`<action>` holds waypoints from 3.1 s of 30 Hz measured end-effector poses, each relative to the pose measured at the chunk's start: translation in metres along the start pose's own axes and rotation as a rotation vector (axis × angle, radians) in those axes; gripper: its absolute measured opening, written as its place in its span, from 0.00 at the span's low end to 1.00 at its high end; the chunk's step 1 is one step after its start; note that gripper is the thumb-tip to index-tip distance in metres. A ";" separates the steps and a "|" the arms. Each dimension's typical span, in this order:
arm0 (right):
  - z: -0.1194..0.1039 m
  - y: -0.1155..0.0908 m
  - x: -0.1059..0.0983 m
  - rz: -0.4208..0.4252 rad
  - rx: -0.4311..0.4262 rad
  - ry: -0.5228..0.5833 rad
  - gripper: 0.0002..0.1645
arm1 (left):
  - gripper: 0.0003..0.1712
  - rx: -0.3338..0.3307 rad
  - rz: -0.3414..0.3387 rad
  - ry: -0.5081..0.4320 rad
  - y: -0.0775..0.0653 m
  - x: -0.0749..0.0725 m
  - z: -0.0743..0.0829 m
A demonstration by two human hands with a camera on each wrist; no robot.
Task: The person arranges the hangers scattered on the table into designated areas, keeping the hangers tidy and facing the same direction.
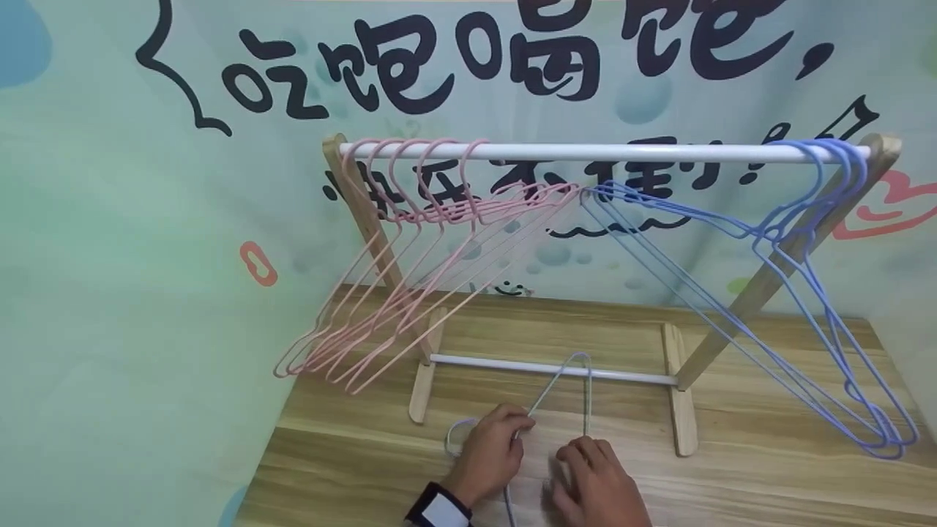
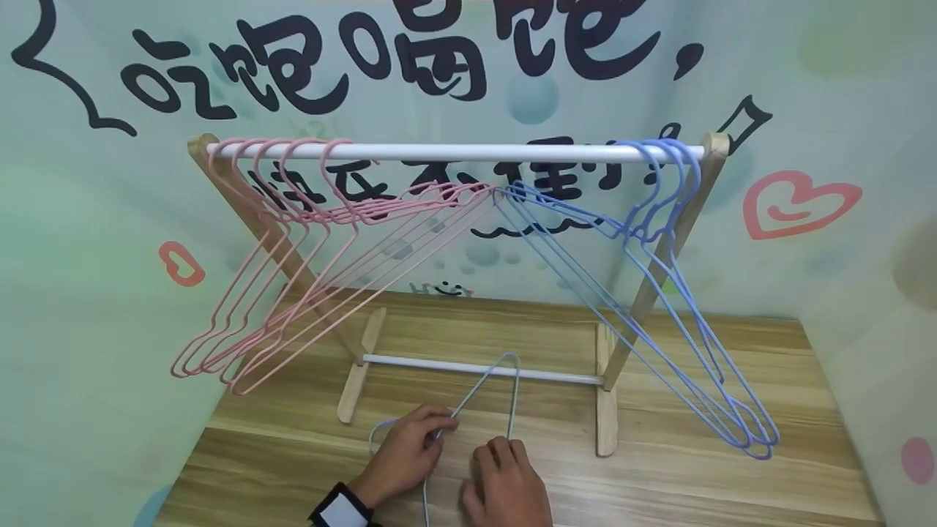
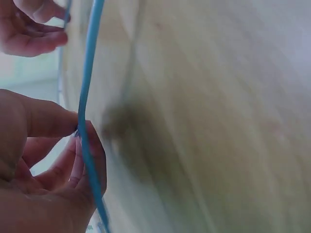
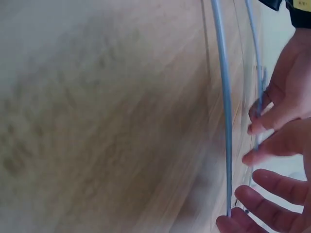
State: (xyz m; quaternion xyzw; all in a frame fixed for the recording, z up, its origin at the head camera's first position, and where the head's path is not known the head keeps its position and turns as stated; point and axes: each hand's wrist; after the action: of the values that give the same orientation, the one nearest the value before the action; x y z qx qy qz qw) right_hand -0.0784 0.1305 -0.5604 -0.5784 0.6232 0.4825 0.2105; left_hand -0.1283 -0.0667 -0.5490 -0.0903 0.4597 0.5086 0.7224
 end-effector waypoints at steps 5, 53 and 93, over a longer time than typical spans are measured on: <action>-0.004 -0.009 0.005 0.067 -0.042 -0.016 0.27 | 0.20 -0.059 0.035 -0.068 0.008 -0.004 0.013; 0.003 0.012 -0.144 -0.145 0.228 0.624 0.14 | 0.17 0.255 0.308 -0.212 0.041 -0.017 0.081; 0.008 0.027 -0.260 -0.365 0.040 0.917 0.18 | 0.16 0.377 0.232 -0.147 0.110 -0.035 0.122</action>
State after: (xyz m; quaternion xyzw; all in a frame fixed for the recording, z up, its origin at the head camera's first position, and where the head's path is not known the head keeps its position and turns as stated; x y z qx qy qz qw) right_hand -0.0427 0.2683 -0.3415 -0.8268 0.5491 0.1216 0.0068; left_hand -0.1503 0.0344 -0.4173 0.1372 0.4999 0.4985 0.6948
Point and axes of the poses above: each hand's wrist, its own y-axis towards the middle knuckle, its own x-axis out of the palm, z = x × y, and after that the axes turned 11 degrees about x, right-handed
